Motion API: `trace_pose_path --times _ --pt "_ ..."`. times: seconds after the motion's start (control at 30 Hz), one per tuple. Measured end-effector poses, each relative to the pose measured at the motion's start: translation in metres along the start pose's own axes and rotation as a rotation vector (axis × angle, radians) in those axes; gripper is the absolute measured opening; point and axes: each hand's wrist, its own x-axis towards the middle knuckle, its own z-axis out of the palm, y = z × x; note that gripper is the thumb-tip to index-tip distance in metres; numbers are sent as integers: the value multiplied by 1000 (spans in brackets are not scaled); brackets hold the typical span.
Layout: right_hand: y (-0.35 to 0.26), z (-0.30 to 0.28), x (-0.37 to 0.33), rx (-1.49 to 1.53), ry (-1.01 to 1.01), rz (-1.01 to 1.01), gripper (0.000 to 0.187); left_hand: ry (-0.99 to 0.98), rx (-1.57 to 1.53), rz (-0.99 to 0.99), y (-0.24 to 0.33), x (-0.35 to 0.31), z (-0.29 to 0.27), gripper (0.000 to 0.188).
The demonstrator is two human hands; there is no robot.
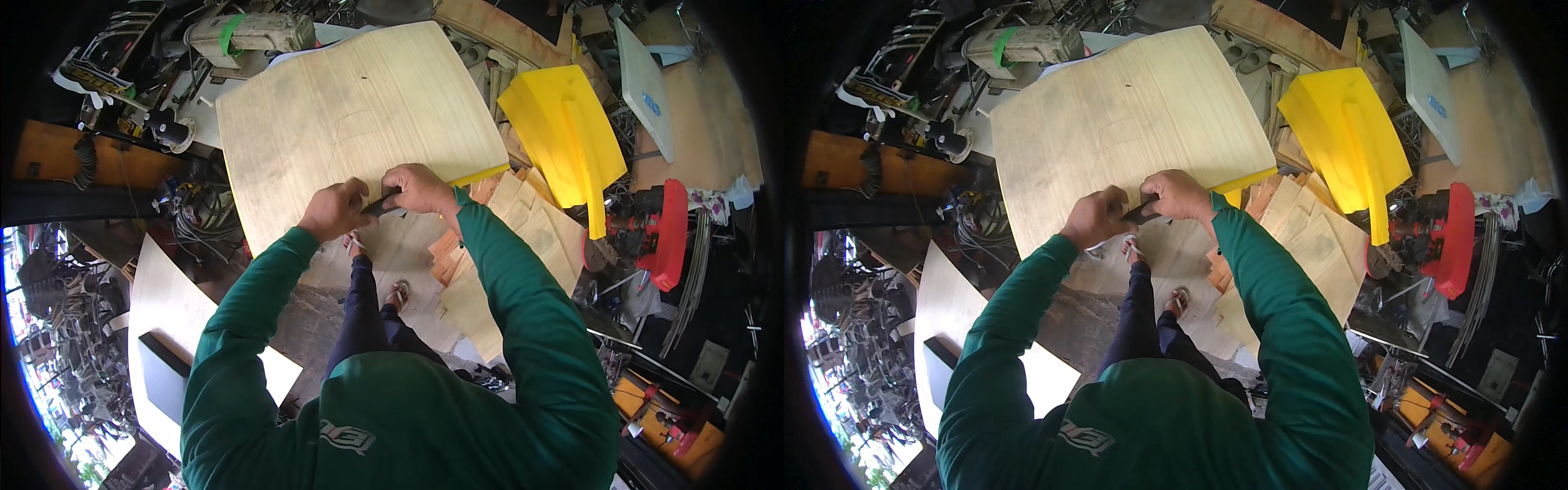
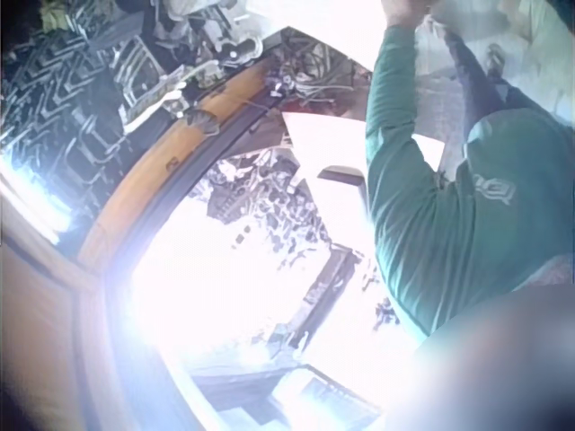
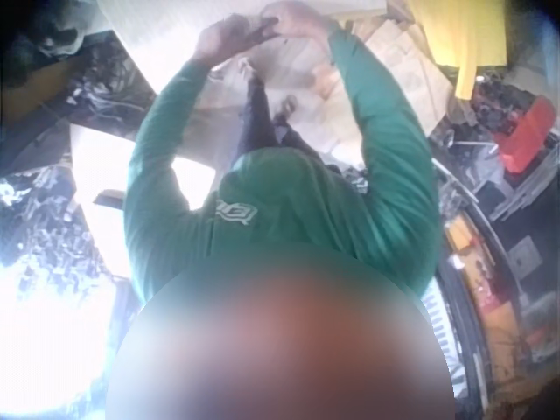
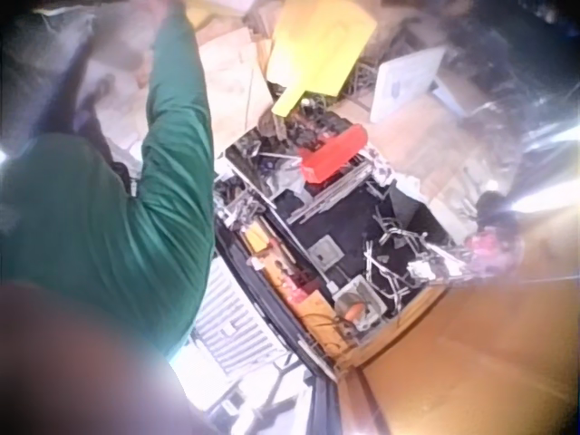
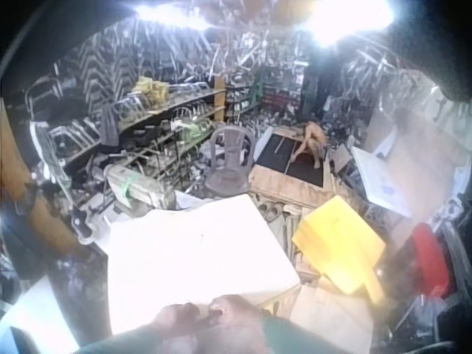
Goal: The person aligns and smooths a black vinyl cover over a yellow foam seat cushion, then staples the cover to the foam using a pink stapler. They fold and tuck the vinyl edges, reposition the cushion, and continue stapling along the sides to secure the cover.
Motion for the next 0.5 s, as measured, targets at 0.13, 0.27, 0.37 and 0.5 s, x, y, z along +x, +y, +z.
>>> trace_pose_path --times 0.13,0.27,0.37,0.5 --pt "-4 -5 1 -24 -15 -8 25 -153 391 308 -4 6 -17 30" --pt "-14 -6 3 -66 -56 36 25 -125 380 528 -23 17 -23 23" --pt "-17 -1 6 -145 6 -108 24 -68 345 618 -36 20 -18 21" --pt "-15 6 14 -129 -100 -240 21 -70 316 640 -41 24 -16 22"
